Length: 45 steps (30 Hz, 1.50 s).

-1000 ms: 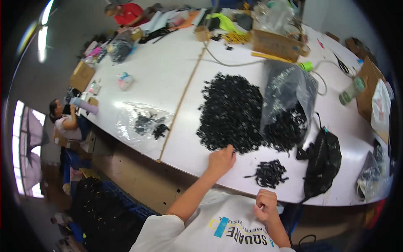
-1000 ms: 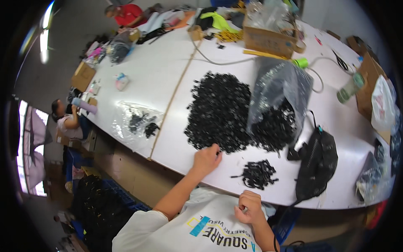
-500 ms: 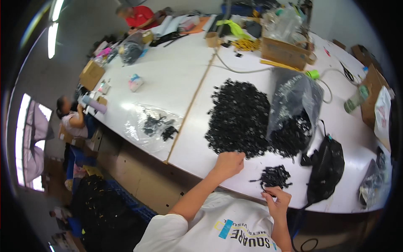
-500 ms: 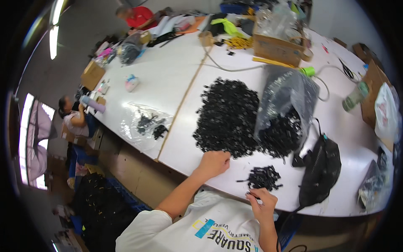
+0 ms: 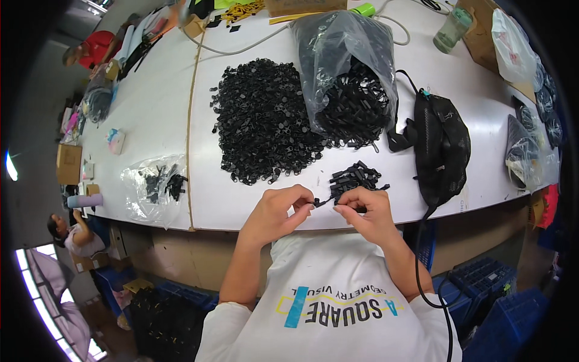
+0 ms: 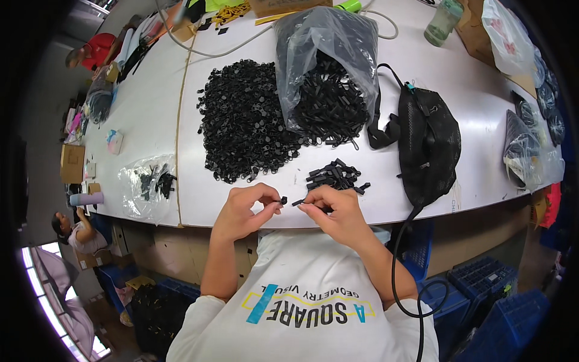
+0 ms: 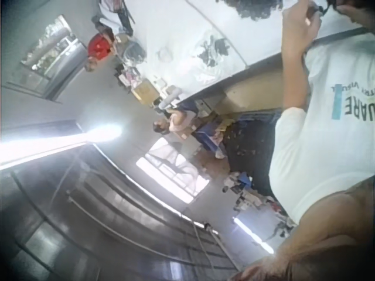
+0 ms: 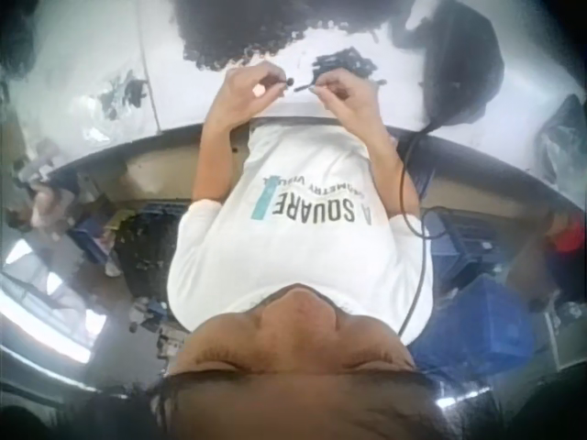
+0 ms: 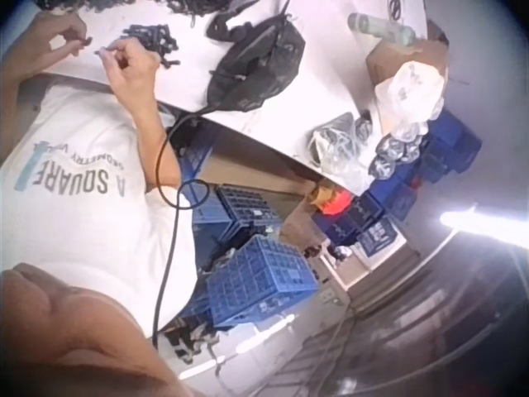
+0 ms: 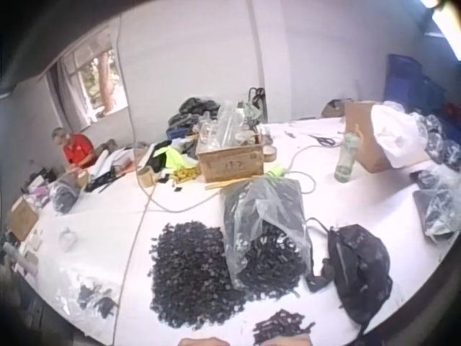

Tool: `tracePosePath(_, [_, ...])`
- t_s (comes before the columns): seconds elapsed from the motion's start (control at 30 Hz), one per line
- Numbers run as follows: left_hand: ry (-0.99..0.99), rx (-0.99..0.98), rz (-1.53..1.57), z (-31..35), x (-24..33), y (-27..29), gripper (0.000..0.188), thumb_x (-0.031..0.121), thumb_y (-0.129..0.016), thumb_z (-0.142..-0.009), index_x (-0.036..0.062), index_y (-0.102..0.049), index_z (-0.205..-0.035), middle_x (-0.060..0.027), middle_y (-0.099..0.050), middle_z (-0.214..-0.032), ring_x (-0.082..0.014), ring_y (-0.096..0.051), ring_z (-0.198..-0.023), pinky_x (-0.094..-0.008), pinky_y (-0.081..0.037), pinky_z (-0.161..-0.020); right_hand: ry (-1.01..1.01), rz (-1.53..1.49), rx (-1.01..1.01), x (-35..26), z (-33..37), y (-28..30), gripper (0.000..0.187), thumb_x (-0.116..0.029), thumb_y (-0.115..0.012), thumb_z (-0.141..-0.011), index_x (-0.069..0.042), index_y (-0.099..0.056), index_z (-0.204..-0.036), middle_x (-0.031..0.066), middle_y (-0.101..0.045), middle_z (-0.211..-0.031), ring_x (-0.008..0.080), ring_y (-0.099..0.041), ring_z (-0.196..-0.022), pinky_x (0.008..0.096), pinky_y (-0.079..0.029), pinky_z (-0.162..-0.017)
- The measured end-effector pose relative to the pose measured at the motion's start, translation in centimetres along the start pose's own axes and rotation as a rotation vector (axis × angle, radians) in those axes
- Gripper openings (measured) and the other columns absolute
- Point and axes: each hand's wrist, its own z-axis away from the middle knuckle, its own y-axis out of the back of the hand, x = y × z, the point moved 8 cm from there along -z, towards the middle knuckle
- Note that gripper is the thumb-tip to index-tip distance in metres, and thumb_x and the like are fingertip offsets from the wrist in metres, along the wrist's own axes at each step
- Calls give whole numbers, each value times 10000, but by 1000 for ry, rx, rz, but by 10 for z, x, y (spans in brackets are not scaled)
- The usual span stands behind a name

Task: The person sits at a white table in a workshop and assembles small black plastic components by hand. They pick up individual pieces from a large pile on the table, fit them together, and place the assembled units into a black mesh bag.

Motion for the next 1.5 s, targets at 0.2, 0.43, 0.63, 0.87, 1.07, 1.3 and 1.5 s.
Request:
tracePosePath(0.2, [-42,-95,-84,0,9,-7,104,-50,-620,-791,-1,-624,-883,-91,-669,-768,-182,-679,-682,-266,-525,-614,193,103,37,-18,-6,-4,76,-58,-689,-792,-36,-671,-862,51,-637,-664,173,-560,-541,286,-417,-540])
tracePosePath(0.43, [-201,-139,-90,0,23,-11,139,-45,-656,-764,13,-634,-888,-102,-640,-823,-248,-637,-684,-318,-505,-587,447,609,-236,-36,4,-20,189,-62,-650,-738,-54,-646,-927,38,-563,-636,220,-531,-549,329,-429,-558])
tracePosePath(0.63, [-237,-271,-164,3,31,-24,126,-5,-662,-758,46,-639,-871,-72,-621,-853,-257,-615,-770,-333,-501,-652,413,668,-546,-28,12,-37,212,-86,-573,-771,-69,-649,-968,63,-600,-680,239,-566,-567,340,-459,-575])
tracePosePath(0.87, [-423,-360,-406,27,55,-39,138,53,-628,-708,90,-599,-838,-33,-563,-806,-226,-552,-744,-328,-471,-670,271,307,-767,-22,24,-42,103,-134,-604,-803,-52,-664,-811,118,-643,-705,298,-592,-590,377,-466,-564])
tracePosePath(1.07, [-531,-379,-642,43,74,-49,72,108,-600,-723,76,-566,-777,-20,-508,-737,-174,-523,-701,-288,-438,-670,120,38,-859,-17,28,-52,166,-159,-604,-861,-41,-654,-755,99,-628,-628,294,-560,-516,365,-447,-525])
tracePosePath(1.3, [-472,-12,-433,38,55,-30,110,176,-622,-816,68,-611,-796,-28,-578,-749,-146,-534,-667,-277,-421,-630,-162,-88,-519,-8,27,-40,138,-165,-609,-867,-55,-640,-790,52,-621,-617,226,-569,-515,337,-444,-525])
tracePosePath(1.5, [577,-61,814,64,-50,-87,181,145,-563,-914,1,-647,-846,-46,-611,-699,-96,-523,-569,-265,-414,-524,406,494,-300,-19,38,-39,120,-135,-604,-812,-38,-610,-882,36,-579,-655,185,-551,-573,320,-412,-570])
